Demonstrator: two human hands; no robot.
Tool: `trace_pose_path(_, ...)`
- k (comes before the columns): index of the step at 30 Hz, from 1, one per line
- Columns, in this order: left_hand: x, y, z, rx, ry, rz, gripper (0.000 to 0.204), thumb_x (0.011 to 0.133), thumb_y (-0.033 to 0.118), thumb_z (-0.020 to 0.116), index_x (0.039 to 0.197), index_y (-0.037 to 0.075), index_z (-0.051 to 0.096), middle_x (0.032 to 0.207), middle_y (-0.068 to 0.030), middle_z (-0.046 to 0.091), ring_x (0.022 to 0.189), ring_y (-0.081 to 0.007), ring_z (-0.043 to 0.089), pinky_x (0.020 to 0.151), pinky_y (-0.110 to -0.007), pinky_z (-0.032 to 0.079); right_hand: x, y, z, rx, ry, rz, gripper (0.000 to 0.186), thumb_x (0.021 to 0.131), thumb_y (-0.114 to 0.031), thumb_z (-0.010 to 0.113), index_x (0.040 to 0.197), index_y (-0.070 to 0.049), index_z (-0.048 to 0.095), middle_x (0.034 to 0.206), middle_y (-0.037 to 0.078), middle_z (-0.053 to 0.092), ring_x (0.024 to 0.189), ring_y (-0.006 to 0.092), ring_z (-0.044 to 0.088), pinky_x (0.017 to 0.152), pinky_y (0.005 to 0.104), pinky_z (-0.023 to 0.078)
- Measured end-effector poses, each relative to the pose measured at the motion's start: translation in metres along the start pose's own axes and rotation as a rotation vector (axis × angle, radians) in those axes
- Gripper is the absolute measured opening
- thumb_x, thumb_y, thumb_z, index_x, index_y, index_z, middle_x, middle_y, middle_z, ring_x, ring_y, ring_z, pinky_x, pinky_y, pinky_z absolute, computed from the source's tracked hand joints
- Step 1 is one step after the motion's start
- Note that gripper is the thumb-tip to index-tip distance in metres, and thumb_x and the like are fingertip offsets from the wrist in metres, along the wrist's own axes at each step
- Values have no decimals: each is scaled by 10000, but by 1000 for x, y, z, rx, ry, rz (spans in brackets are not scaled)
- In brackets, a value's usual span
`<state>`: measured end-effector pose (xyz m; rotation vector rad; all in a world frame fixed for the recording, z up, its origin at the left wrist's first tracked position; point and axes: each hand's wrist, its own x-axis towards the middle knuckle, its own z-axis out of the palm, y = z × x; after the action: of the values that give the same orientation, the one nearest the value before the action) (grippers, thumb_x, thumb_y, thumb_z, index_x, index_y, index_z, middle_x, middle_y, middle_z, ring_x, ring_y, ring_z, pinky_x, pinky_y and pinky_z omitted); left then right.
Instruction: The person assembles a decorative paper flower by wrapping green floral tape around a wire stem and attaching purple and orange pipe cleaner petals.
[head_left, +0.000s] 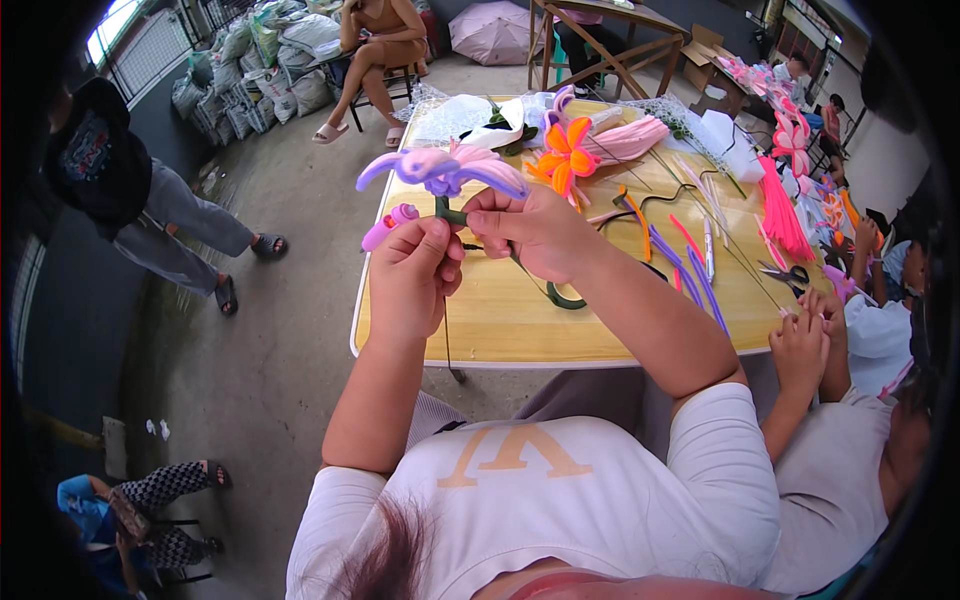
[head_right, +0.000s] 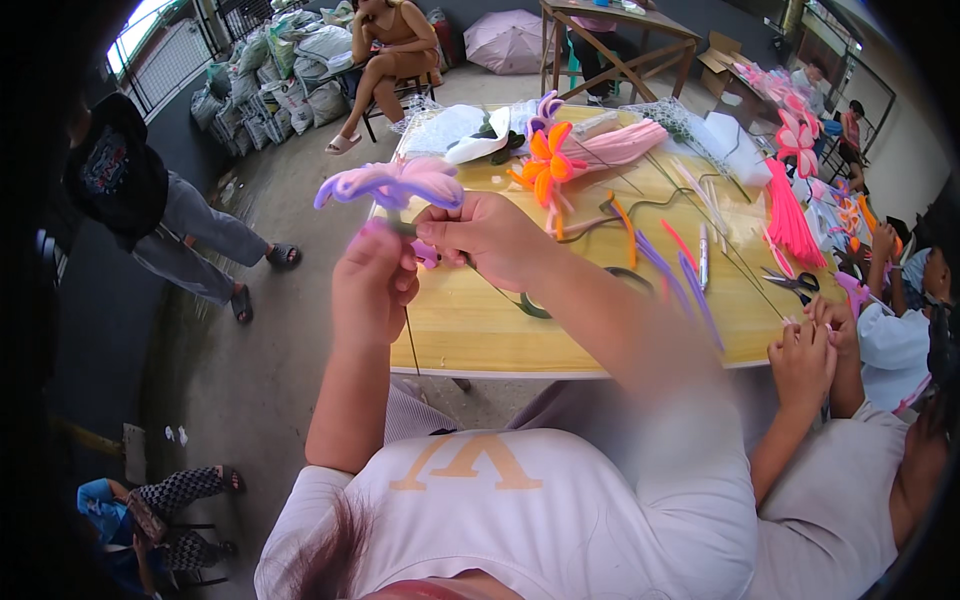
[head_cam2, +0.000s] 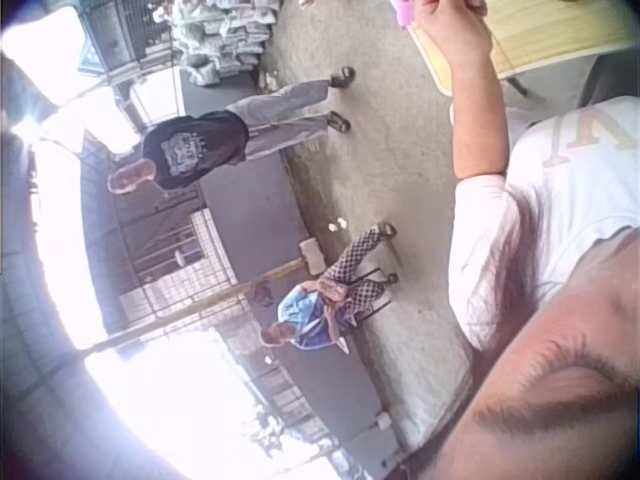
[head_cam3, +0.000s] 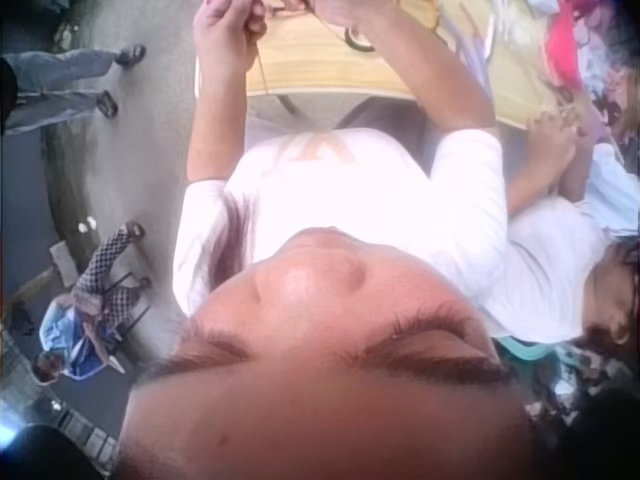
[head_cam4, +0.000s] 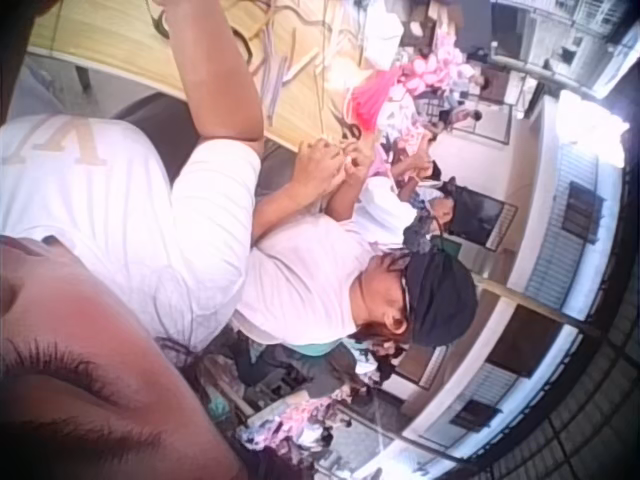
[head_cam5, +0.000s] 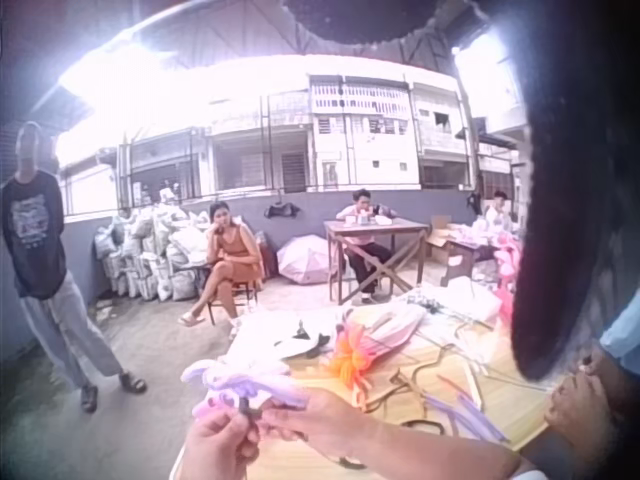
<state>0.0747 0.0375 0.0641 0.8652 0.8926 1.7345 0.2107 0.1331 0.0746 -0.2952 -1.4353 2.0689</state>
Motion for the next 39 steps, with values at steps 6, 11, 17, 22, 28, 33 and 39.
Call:
trace_pose_path(6, 5, -5, 1, 19, 28, 79, 149, 893, 168, 516, 869, 33, 575, 667, -22, 541, 498, -51, 402, 424, -178, 288, -2, -4, 2, -46, 54, -35, 131, 778, -87, 654, 872, -7, 608, 672, -15, 526, 542, 54, 412, 491, 196, 306)
trace_pose_path(11, 5, 2, 0, -166, -64, 17, 108, 890, 149, 513, 932, 51, 531, 654, -21, 525, 502, -39, 380, 420, -169, 266, -3, -6, 4, -65, 117, -28, 182, 767, -75, 661, 919, 4, 600, 702, -3, 554, 535, 66, 416, 496, 212, 321)
trace_pose_path(17, 5, 3, -10, -287, -238, -32, 71, 885, 134, 504, 895, 65, 514, 683, -35, 549, 507, -58, 397, 420, -173, 291, -2, -7, 5, -28, 88, 6, 166, 759, -66, 666, 895, 13, 613, 687, -3, 545, 533, 61, 404, 482, 200, 306)
trace_pose_path(22, 2, 7, -6, -263, -259, -79, 97, 893, 146, 479, 878, 63, 525, 743, -48, 576, 547, -80, 451, 450, -200, 368, -4, -8, 10, 0, 108, 3, 144, 751, -67, 675, 867, 4, 628, 663, -7, 536, 522, 54, 390, 470, 192, 293)
trace_pose_path(28, 0, 8, 9, -163, -72, -114, 139, 910, 184, 459, 902, 67, 532, 731, -24, 541, 593, -72, 459, 461, -202, 358, -3, -8, 6, -79, 91, -97, 140, 751, -76, 683, 868, -19, 631, 709, 6, 579, 538, 55, 438, 488, 192, 321)
trace_pose_path(33, 3, 11, -1, -255, -232, -191, 152, 920, 212, 442, 938, 78, 512, 684, -9, 495, 541, -59, 378, 432, -179, 253, -10, -22, 23, -18, -46, -93, 284, 777, -46, 636, 1054, -34, 573, 860, 2, 606, 641, 11, 460, 484, 164, 277)
trace_pose_path(39, 1, 9, -1, -309, -307, -130, 131, 920, 197, 442, 932, 78, 496, 650, -10, 498, 508, -51, 350, 417, -171, 241, -2, -12, 12, -169, 15, -139, 192, 792, -59, 630, 977, -14, 608, 831, 51, 635, 678, 59, 552, 536, 188, 383)
